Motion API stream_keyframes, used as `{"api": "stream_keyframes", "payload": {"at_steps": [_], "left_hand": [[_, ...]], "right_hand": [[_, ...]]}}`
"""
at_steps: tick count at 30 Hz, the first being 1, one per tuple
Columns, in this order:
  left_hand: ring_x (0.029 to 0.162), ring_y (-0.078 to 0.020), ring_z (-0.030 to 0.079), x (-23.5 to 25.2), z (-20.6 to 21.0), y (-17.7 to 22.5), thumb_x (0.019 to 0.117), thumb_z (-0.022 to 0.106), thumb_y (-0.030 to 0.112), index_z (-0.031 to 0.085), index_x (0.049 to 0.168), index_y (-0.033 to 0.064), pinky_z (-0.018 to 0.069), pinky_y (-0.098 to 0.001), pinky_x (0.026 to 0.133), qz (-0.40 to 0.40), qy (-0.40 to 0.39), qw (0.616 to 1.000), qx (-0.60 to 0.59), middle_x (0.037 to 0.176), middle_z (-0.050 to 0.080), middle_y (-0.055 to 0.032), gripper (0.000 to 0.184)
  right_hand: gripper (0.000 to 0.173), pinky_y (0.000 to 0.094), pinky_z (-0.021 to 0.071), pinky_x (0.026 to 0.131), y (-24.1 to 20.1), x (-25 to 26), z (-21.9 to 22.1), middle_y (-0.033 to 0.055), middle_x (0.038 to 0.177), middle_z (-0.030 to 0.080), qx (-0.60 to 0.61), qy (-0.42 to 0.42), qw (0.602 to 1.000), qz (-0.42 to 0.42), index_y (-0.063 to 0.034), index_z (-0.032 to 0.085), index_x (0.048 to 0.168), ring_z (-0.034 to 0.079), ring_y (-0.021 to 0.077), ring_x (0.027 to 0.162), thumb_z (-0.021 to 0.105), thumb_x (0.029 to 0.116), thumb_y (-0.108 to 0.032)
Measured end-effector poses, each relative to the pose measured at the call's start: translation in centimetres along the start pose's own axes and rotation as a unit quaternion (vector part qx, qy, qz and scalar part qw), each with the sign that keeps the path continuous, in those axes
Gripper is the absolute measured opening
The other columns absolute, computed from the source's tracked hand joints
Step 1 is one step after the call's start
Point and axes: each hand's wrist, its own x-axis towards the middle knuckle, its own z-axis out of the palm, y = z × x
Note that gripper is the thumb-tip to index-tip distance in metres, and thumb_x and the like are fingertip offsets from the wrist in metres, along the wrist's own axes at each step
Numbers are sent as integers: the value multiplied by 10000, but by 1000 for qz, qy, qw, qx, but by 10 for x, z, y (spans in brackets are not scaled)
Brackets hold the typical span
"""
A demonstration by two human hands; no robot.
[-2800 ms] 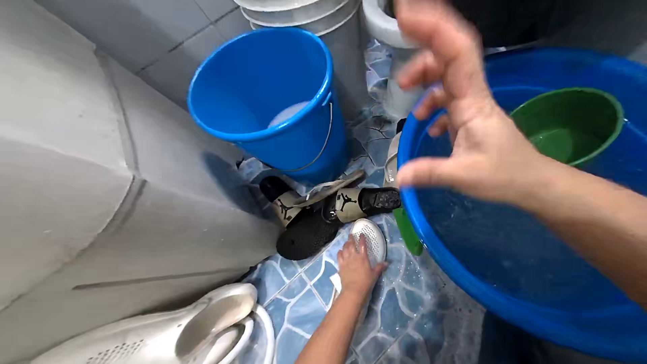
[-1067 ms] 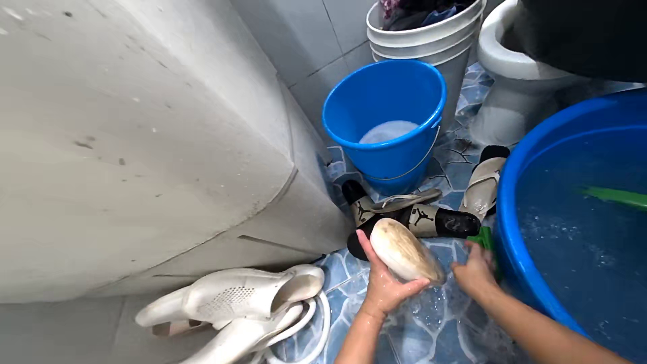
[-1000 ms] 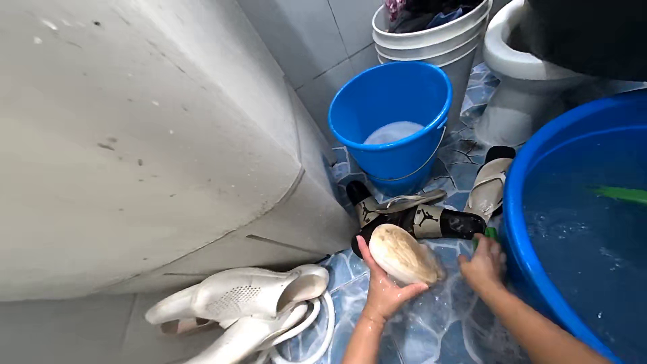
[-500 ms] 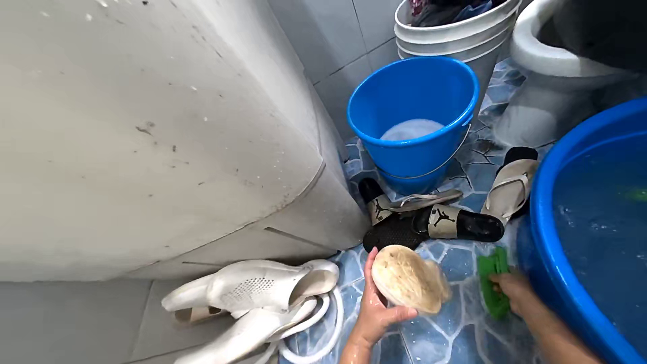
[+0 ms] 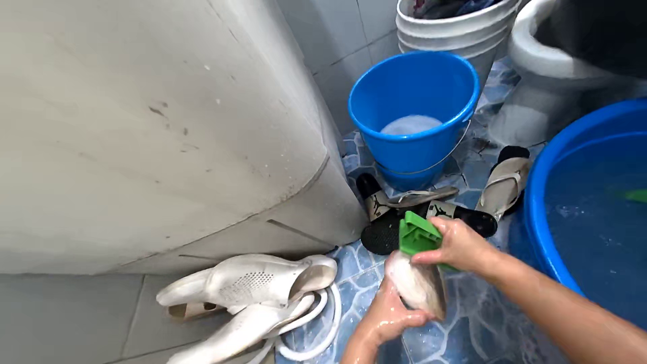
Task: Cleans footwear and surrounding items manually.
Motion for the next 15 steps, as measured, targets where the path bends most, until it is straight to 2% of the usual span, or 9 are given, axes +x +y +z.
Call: {"api": "stream_keyframes", "payload": {"at_steps": [1, 3, 5, 6, 7, 9, 10, 12, 15], "left_hand": [[1254, -144, 598, 0, 3, -1, 544, 927, 99, 210, 1527, -89, 511, -293, 1063, 4, 7, 1000, -18, 1395, 555, -189, 1231], [1204, -130, 632, 4, 4, 1, 532, 930, 67, 258, 1503, -97, 539, -290, 1033, 31, 7, 999, -30, 1343, 601, -171, 1192], [1078, -87, 672, 7, 3, 5, 589, 908, 74, 446, 1367, -125, 560, -280, 965, 31, 29, 999, -13, 1181, 685, -117, 926], [983, -66, 693, 2, 4, 4, 614, 891, 52, 566, 1259, -113, 575, -274, 904, 5, 50, 999, -7, 1068, 726, -78, 740], [1003, -76, 694, -3, 1, 1, 599, 897, 62, 546, 1278, -108, 581, -277, 914, -6, 56, 998, -4, 1094, 719, -88, 783], [1166, -112, 641, -7, -8, -7, 546, 917, 136, 287, 1487, -94, 548, -285, 1004, 1, 56, 998, -17, 1307, 616, -141, 1156], [1165, -114, 650, -11, -9, -11, 517, 922, 111, 251, 1502, -86, 558, -284, 998, 5, 65, 997, -34, 1313, 617, -141, 1208], [1117, -105, 675, -14, -13, -14, 520, 913, 52, 280, 1469, -96, 580, -287, 968, 21, 61, 996, -60, 1252, 653, -121, 1151], [983, -73, 719, -22, -13, -26, 543, 899, 55, 462, 1304, -96, 620, -294, 879, 24, 88, 993, -79, 1073, 733, -40, 890]], "right_hand": [[523, 600, 557, 789, 11, 8, -10, 160, 870, 713, -37, 4, 999, 14, -19, 691, 1083, 707, 329, 844, 883, 800, -415], [500, 528, 581, 810, 2, 10, -18, 116, 906, 719, 6, 27, 999, 20, -43, 692, 1115, 708, 261, 854, 880, 812, -393], [478, 439, 605, 782, -37, -6, -4, 72, 892, 725, 81, 16, 996, -23, -57, 697, 1097, 711, 185, 830, 887, 783, -363], [472, 447, 588, 778, -43, -16, 11, 81, 884, 722, 87, -8, 996, -28, -46, 695, 1079, 706, 190, 831, 876, 791, -372], [467, 478, 580, 799, -35, -22, 22, 111, 904, 724, 97, -19, 995, -11, -25, 695, 1097, 707, 221, 853, 864, 814, -356], [498, 496, 571, 883, 4, -15, 24, 149, 993, 720, 104, -12, 992, 72, -3, 663, 1185, 704, 251, 932, 849, 856, -326], [520, 512, 555, 918, 21, -11, 22, 160, 1031, 715, 106, -6, 988, 114, 1, 650, 1215, 698, 264, 970, 841, 868, -337], [540, 468, 566, 915, 12, -11, 28, 140, 1032, 715, 172, 35, 976, 125, 0, 648, 1219, 699, 233, 964, 844, 857, -349], [548, 402, 593, 834, -27, -30, 62, 81, 923, 729, 218, 55, 973, 54, -23, 680, 1129, 710, 161, 875, 851, 802, -429]]}}
